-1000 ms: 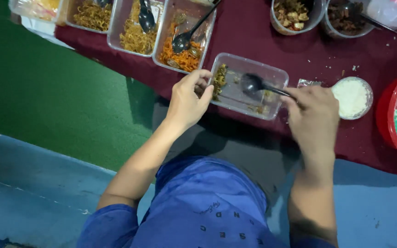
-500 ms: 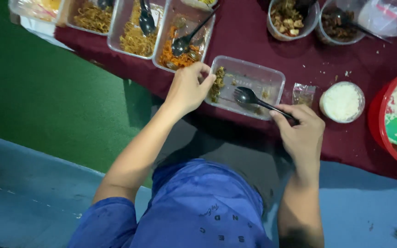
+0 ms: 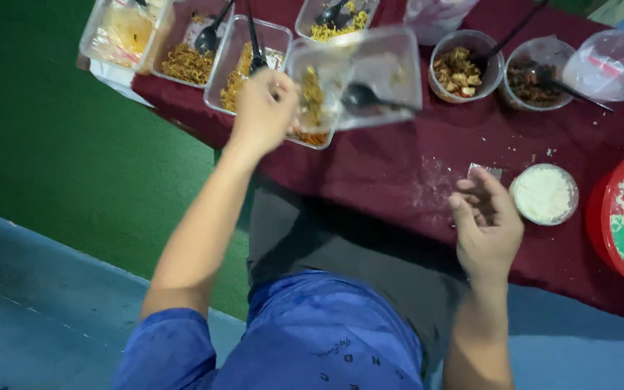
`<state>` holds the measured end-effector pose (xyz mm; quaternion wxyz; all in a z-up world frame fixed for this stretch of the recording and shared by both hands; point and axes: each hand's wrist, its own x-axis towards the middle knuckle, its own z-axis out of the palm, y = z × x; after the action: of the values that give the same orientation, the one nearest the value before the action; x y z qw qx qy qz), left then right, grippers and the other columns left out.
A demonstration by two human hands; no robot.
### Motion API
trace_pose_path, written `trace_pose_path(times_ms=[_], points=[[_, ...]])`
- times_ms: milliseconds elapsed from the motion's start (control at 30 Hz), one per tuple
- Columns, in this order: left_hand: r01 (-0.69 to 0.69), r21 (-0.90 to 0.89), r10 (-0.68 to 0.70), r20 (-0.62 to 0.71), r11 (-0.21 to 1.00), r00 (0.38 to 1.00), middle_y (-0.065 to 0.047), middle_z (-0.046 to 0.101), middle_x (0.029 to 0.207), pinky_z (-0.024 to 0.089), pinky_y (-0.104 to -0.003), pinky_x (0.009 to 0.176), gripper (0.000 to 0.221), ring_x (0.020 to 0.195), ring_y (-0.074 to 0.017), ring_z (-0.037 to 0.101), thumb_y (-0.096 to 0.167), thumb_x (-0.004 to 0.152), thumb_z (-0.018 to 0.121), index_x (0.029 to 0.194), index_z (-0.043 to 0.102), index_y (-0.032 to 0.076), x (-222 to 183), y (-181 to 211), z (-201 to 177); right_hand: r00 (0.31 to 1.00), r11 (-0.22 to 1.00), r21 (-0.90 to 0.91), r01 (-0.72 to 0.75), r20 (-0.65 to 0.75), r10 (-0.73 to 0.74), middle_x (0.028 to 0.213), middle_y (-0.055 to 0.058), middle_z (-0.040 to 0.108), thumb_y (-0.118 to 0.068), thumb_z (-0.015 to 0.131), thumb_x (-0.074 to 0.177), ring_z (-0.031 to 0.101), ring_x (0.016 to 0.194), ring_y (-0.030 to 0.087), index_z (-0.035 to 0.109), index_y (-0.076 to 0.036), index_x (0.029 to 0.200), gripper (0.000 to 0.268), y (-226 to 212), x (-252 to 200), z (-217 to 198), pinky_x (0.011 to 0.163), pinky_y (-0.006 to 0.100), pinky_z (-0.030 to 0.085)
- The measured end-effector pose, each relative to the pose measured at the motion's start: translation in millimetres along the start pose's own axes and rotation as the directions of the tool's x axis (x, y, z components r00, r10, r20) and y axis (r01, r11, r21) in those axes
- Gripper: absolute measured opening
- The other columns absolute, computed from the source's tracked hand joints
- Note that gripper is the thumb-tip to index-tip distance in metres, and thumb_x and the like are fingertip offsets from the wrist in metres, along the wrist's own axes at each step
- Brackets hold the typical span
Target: Packaging food ingredients into small bags and wrapping rice balls for boxed meals
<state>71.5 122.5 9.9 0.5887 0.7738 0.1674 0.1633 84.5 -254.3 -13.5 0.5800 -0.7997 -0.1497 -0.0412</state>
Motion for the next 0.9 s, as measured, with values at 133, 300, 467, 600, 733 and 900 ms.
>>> trace_pose_path(times_ms=[133,300,467,600,733,900], points=[[0.132,0.162,-0.105,-0.166,0.978,0.98,0.0,0.066,0.054,0.054,-0.026,0.052,0.015,0.044,-0.0098,0.065,0.003,0.094,0.055,0.085,0.056,0.014,48.9,13.3,-20.8,0.986,0.988,-0.015,-0.157,0.053,0.157,0.114,0.008,0.07,-0.003,0.072,0.097,0.061,0.093,0.008,0.062,-0.002,0.139,0.043,-17.2,-10.1,14.1,0.079,0.018,0.048],[0.184,-0.064,-0.194,-0.239,0.981,0.951,-0.009,0.066,0.053,0.054,-0.034,0.053,0.02,0.046,-0.0149,0.064,0.0,0.096,0.054,0.082,0.044,0.011,120.5,-6.6,-20.8,0.967,0.971,-0.018,-0.238,0.089,0.239,0.112,0.009,0.071,-0.003,0.074,0.091,0.064,0.095,0.009,0.065,-0.004,0.137,0.047,-8.8,-27.7,24.4,0.08,0.019,0.05],[0.27,-0.436,-0.48,-0.498,0.858,0.722,-0.023,0.068,0.077,0.064,-0.04,0.034,0.011,0.047,-0.0307,0.076,-0.003,0.079,0.069,0.086,0.06,-0.005,204.9,-66.0,-1.8,0.96,0.96,-0.152,-0.236,0.118,0.254,0.112,0.01,0.075,-0.006,0.076,0.088,0.068,0.096,0.011,0.07,-0.008,0.131,0.043,-14.4,-41.2,19.2,0.076,0.022,0.053],[0.333,-0.425,-0.533,-0.554,0.842,0.64,-0.027,0.074,0.106,0.067,-0.044,0.039,0.035,0.057,-0.037,0.081,0.001,0.078,0.074,0.107,0.059,-0.008,223.0,-86.3,-2.9,0.959,0.954,-0.203,-0.222,0.132,0.251,0.11,0.007,0.073,-0.009,0.076,0.089,0.067,0.096,0.011,0.07,-0.009,0.132,0.043,-12.1,-47.1,7.9,0.081,0.023,0.055],[0.474,-0.164,-0.453,-0.659,0.865,0.601,-0.021,0.078,0.101,0.068,-0.036,0.071,0.042,0.086,-0.0314,0.082,0.021,0.072,0.076,0.108,0.065,0.001,223.6,-103.6,-5.7,0.965,0.964,-0.177,-0.199,0.134,0.224,0.109,0.009,0.073,-0.009,0.075,0.09,0.066,0.096,0.012,0.07,-0.006,0.13,0.04,-3.6,-51.0,4.7,0.077,0.022,0.054],[0.292,-0.506,-0.555,-0.51,0.812,0.658,-0.026,0.065,0.111,0.07,-0.04,0.048,0.052,0.081,-0.0278,0.069,-0.015,0.071,0.071,0.12,0.054,-0.013,199.8,-69.1,-5.2,0.974,0.972,-0.18,-0.151,0.144,0.178,0.111,0.009,0.073,-0.01,0.075,0.091,0.067,0.098,0.014,0.07,-0.005,0.129,0.038,-15.7,-47.2,5.7,0.077,0.024,0.056]])
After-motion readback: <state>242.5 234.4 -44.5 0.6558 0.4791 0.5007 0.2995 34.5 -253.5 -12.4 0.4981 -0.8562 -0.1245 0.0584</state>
